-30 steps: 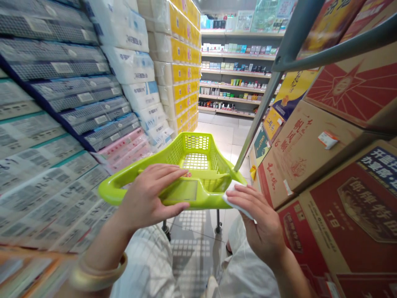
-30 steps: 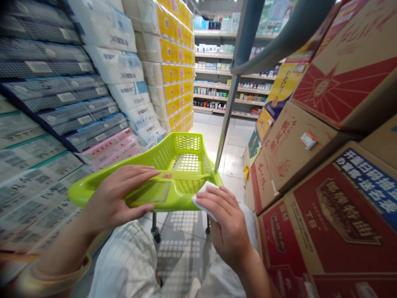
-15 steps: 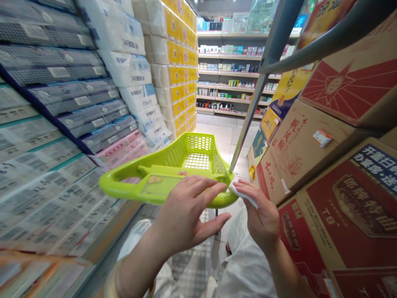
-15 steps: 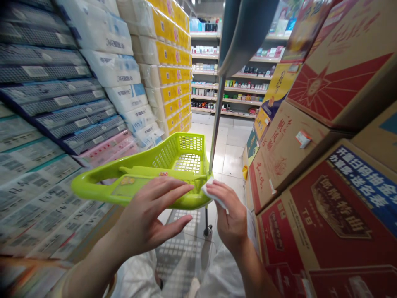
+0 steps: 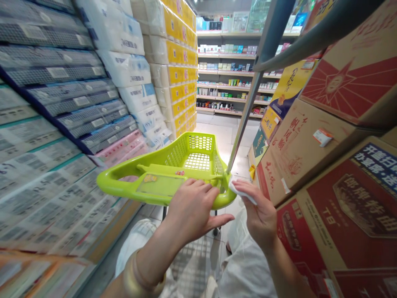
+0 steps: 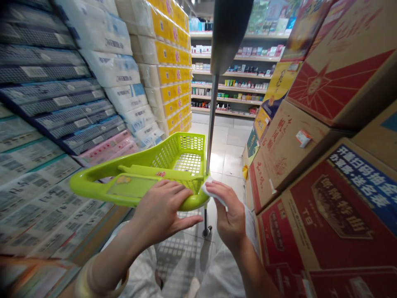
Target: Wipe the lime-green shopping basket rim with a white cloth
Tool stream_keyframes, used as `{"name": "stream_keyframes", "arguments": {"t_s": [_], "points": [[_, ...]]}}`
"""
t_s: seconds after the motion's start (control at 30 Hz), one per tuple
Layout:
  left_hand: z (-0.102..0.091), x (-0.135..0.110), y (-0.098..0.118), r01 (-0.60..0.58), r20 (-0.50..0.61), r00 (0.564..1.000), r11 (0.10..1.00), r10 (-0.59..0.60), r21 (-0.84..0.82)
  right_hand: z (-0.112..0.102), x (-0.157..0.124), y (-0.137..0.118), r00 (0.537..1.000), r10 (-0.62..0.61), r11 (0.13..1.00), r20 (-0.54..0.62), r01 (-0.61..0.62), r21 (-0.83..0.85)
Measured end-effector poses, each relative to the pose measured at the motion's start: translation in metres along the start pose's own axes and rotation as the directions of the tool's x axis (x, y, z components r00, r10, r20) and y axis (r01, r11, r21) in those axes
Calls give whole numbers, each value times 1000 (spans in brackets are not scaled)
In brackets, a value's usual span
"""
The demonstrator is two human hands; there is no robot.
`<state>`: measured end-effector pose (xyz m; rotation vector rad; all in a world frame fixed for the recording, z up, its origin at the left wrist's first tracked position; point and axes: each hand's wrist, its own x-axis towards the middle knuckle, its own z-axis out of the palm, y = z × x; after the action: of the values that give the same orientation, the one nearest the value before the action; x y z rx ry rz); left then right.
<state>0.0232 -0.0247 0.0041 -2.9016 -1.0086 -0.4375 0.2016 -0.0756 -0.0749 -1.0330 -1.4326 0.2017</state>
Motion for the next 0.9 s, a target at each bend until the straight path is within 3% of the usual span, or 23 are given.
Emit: {"name": "stream_keyframes", "arguments": {"t_s": [0.13,0.27,0.33,0.5,0.7,0.9], "points": [[1,-3,-8,-76,-29,997,997,76,9,2,5,-5,988,-103,995,118,101,24],[1,-8,-18,-117,-90,989,993,117,3,5,11,1,998,50,999,30,-51,10],[0,-10,-23,-131,-128,983,991,129,-9,9,11,-2,998,55,998,38,-55,12],[-4,-17,-36,-121,-158,981,991,111,-50,23,7,-15,983,-103,990,153,87,108],[-6,-23,-52,-132,-189,975,987,113,-91,35,7,-6,998,12,993,64,-20,118],[-7,-26,-70,-80,-167,984,987,56,-137,42,4,-11,986,-91,985,139,68,158]]}}
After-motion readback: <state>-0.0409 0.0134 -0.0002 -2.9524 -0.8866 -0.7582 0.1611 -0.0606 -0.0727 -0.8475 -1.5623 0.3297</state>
